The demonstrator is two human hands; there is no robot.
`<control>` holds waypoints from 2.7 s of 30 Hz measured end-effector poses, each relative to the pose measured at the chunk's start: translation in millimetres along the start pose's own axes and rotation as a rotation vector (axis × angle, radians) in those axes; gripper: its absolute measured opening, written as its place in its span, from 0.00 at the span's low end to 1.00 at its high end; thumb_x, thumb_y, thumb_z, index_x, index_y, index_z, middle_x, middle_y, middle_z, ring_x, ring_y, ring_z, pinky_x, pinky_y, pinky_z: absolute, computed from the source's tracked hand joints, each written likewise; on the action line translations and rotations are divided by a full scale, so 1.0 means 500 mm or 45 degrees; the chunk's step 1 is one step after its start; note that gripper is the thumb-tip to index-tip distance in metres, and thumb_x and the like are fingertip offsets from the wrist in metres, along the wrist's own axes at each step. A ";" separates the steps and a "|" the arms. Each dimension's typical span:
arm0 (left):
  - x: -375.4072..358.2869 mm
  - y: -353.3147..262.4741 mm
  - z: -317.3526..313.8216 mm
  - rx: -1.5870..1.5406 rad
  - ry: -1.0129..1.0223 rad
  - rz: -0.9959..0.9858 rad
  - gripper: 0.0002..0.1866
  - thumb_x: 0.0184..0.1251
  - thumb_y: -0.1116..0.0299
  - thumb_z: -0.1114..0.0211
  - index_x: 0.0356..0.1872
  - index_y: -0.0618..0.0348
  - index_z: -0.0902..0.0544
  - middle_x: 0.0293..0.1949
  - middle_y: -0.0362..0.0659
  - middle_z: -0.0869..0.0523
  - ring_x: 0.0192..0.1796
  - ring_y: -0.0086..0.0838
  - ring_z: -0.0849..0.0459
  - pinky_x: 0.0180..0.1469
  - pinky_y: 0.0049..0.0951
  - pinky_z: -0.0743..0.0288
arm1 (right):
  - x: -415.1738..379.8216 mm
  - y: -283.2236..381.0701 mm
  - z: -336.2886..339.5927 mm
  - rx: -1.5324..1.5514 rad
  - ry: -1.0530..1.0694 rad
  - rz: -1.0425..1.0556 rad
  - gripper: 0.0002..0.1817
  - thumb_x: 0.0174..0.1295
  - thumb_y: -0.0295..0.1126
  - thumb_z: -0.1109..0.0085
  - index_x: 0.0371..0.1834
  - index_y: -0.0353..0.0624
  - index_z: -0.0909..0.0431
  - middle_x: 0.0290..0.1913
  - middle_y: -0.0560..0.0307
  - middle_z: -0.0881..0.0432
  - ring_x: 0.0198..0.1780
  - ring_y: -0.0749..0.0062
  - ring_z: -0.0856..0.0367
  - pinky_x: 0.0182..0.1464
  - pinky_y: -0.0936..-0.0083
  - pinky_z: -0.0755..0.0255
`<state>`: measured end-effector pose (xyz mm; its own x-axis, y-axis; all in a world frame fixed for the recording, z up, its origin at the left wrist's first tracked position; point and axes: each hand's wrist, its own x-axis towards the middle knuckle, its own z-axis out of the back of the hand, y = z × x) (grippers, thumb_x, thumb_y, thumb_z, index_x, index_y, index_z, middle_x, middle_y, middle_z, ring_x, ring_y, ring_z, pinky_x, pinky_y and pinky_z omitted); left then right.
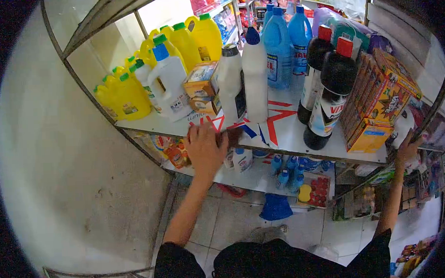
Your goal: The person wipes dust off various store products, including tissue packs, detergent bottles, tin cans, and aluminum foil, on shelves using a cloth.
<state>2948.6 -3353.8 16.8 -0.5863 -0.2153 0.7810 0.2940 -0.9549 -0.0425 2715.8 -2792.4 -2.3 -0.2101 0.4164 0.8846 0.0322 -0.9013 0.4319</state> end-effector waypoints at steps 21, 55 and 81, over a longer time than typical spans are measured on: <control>0.056 0.141 -0.073 -0.267 0.626 0.253 0.15 0.43 0.53 0.37 0.25 0.52 0.18 0.22 0.43 0.19 0.28 0.38 0.21 0.32 0.37 0.31 | 0.010 -0.013 0.000 -0.133 0.004 0.060 0.35 0.57 0.52 0.54 0.58 0.34 0.45 0.50 0.33 0.32 0.46 0.44 0.28 0.42 0.58 0.32; 0.082 0.069 -0.165 -0.113 0.882 -0.107 0.15 0.39 0.54 0.35 0.19 0.56 0.18 0.22 0.49 0.20 0.28 0.39 0.20 0.32 0.37 0.27 | -0.001 0.014 0.012 0.176 -0.057 0.086 0.34 0.55 0.50 0.49 0.54 0.32 0.40 0.47 0.32 0.30 0.47 0.44 0.29 0.47 0.60 0.34; 0.034 0.053 -0.140 -0.318 0.918 -0.271 0.14 0.40 0.55 0.36 0.19 0.56 0.19 0.20 0.46 0.20 0.26 0.38 0.20 0.29 0.36 0.29 | 0.002 0.012 0.020 0.112 0.109 -0.036 0.35 0.56 0.51 0.52 0.57 0.31 0.44 0.56 0.35 0.37 0.53 0.50 0.33 0.48 0.63 0.35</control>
<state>2893.6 -3396.9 -14.4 -0.9804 -0.0206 0.1957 -0.0077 -0.9898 -0.1426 2725.6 -2796.1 2.7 -0.2944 0.4267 0.8551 0.1100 -0.8737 0.4738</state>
